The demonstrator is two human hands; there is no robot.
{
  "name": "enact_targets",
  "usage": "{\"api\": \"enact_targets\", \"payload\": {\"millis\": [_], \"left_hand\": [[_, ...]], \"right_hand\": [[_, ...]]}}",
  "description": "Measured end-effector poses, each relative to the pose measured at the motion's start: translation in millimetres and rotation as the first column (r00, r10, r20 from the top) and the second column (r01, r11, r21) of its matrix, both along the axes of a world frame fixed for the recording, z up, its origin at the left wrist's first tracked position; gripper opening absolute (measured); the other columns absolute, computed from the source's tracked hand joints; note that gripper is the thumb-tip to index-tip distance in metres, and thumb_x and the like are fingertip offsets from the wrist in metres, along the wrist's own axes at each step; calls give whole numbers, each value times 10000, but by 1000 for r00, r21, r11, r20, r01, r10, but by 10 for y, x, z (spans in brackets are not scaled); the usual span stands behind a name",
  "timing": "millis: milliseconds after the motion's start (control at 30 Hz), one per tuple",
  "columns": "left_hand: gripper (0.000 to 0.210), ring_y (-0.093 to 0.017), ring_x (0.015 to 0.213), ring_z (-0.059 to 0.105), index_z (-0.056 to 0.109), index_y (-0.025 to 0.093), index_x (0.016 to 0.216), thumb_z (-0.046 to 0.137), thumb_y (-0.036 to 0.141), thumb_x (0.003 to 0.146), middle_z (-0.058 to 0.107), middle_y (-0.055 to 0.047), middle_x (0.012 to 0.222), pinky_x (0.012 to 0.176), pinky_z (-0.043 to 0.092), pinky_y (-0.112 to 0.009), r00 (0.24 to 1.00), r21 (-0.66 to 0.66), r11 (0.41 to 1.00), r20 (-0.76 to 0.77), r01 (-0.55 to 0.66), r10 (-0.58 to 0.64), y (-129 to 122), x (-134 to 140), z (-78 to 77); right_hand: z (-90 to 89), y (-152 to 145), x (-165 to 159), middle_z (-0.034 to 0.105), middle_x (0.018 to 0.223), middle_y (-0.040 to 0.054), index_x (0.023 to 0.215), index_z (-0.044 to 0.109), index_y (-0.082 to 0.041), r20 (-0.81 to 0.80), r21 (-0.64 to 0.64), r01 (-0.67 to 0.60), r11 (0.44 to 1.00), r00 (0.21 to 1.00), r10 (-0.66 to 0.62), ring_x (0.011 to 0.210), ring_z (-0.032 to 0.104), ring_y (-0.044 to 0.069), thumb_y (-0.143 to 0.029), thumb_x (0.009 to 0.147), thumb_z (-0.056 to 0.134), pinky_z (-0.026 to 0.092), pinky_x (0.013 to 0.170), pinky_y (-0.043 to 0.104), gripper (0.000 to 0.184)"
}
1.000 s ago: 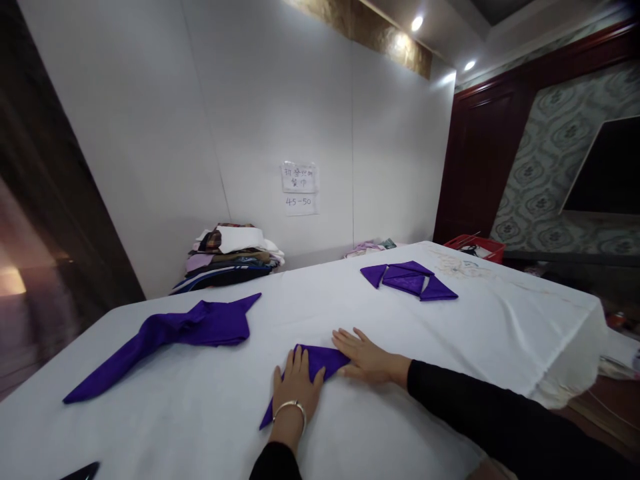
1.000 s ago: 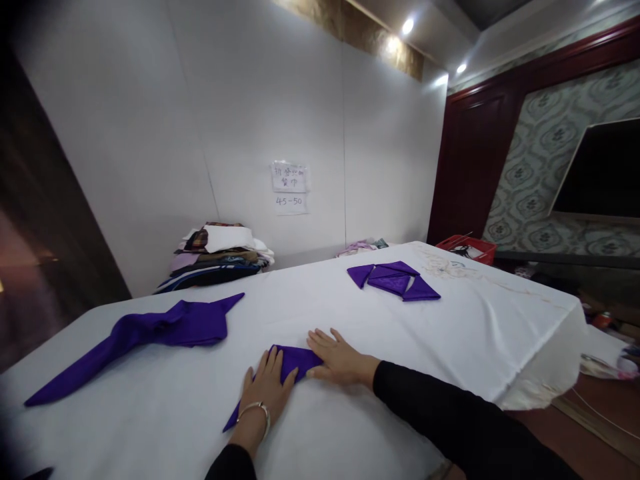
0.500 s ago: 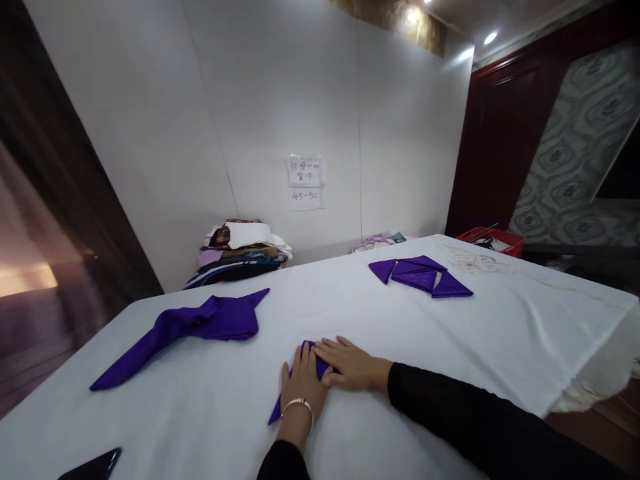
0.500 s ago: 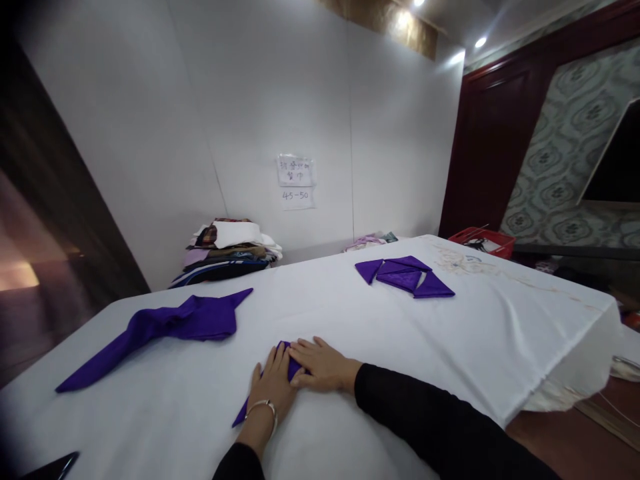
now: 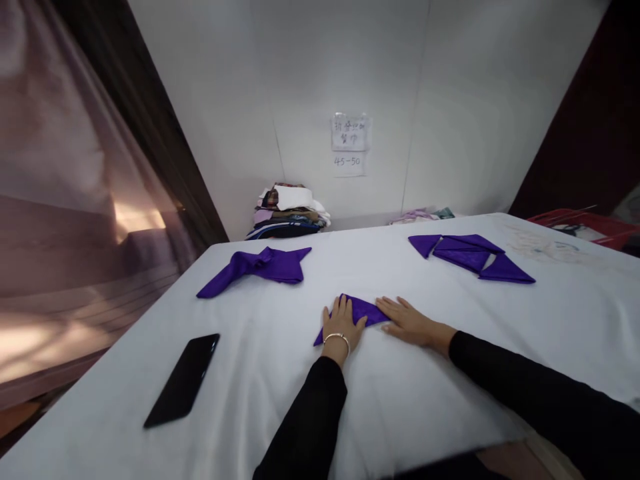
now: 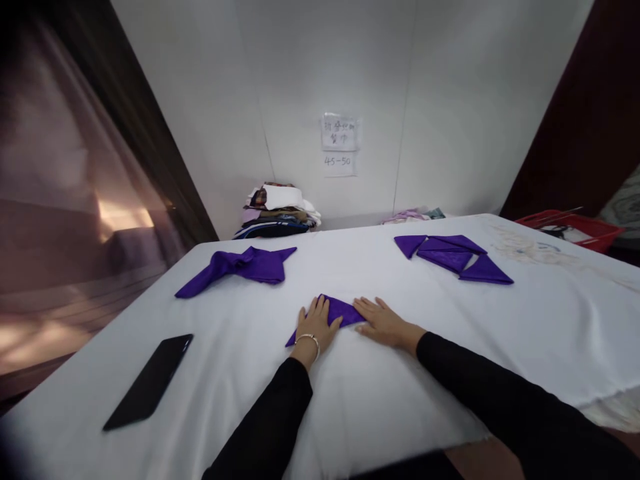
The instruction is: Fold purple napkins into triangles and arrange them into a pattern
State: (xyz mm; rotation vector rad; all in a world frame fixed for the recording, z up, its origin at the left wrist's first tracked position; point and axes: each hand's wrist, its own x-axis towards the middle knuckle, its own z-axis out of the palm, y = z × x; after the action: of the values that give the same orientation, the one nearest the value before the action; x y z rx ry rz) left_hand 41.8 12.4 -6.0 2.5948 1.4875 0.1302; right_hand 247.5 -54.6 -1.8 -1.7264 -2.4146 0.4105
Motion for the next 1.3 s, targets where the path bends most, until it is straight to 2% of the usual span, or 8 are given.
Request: {"api": "enact_targets", "payload": {"millis": [100, 233, 367, 767, 967, 1167, 1233, 1300], "left_hand": [[689, -239, 1363, 94, 252, 149, 1393, 209, 566, 846, 176, -51, 1486, 1083, 111, -506, 1000, 2, 1000, 5, 1, -1, -1, -1, -15], [664, -230, 1364, 88, 219, 151, 1402, 223, 525, 854, 169, -53, 1489, 1077, 121, -511, 1000, 19, 1000, -8, 16, -16, -4, -24, -38], [614, -226, 1365, 84, 216, 171, 1404, 283, 431, 852, 162, -40, 1491, 1070, 136, -513, 998, 40, 999, -47, 32, -30, 6, -38, -50], [628, -235, 1365, 88, 255, 162, 1393, 292, 476, 850, 147, -43, 1486, 1073, 116, -502, 999, -56, 998, -44, -24, 22, 120, -13, 50], [464, -190, 1335, 226, 389, 227, 1326, 287, 341, 888, 290, -15, 1448, 1078, 176, -439, 979, -164, 982, 164, -90, 117, 302, -61, 3], [483, -240, 1176, 475, 479, 121, 1251, 498, 258, 788, 527, -132, 1273, 992, 353, -359, 908, -166, 964, 334, -210, 255, 621, -9, -20], [482, -253, 1068, 562, 543, 82, 1170, 573, 212, 707, 612, -166, 1145, 940, 403, -347, 846, -221, 949, 437, -227, 304, 746, 22, -15], [377, -255, 866, 648, 646, 117, 965, 643, 173, 592, 703, -130, 905, 826, 474, -344, 751, -284, 933, 560, -223, 350, 849, 36, -6]], "right_hand": [[90, 18, -31, 143, 1484, 90, 1434, 114, -202, -6, 49, 25, 999, 1000, -24, 1356, 90, 237, -588, 878, 262, 23, 1077, 463, 692], [226, 174, -361, 137, 1487, 85, 1433, 126, -200, -79, 110, -55, 992, 995, 64, 1358, 72, 228, -587, 874, 292, -5, 1081, 436, 700], [186, 320, -586, 186, 1474, 114, 1429, 150, -173, -142, 37, -87, 996, 986, 91, 1350, 118, 252, -588, 856, 345, 15, 1075, 447, 734], [87, 213, -336, 179, 1474, 120, 1427, 159, -172, -161, 68, -79, 995, 983, 89, 1350, 116, 244, -615, 844, 339, 18, 1074, 451, 754], [22, 163, -240, 188, 1472, 120, 1429, 146, -182, -183, 75, -62, 995, 980, 75, 1346, 139, 245, -615, 837, 360, 22, 1073, 470, 765], [71, 116, -244, 218, 1465, 114, 1427, 161, -196, -216, 101, -50, 994, 974, 71, 1342, 159, 237, -586, 847, 378, 19, 1076, 454, 732], [78, 115, -244, 230, 1460, 118, 1426, 172, -195, -234, 120, -54, 991, 969, 81, 1337, 176, 244, -583, 847, 381, 30, 1075, 461, 727], [71, 127, -238, 245, 1453, 130, 1423, 185, -189, -247, 140, -57, 989, 965, 91, 1332, 192, 261, -587, 837, 398, 45, 1069, 480, 740]]}}
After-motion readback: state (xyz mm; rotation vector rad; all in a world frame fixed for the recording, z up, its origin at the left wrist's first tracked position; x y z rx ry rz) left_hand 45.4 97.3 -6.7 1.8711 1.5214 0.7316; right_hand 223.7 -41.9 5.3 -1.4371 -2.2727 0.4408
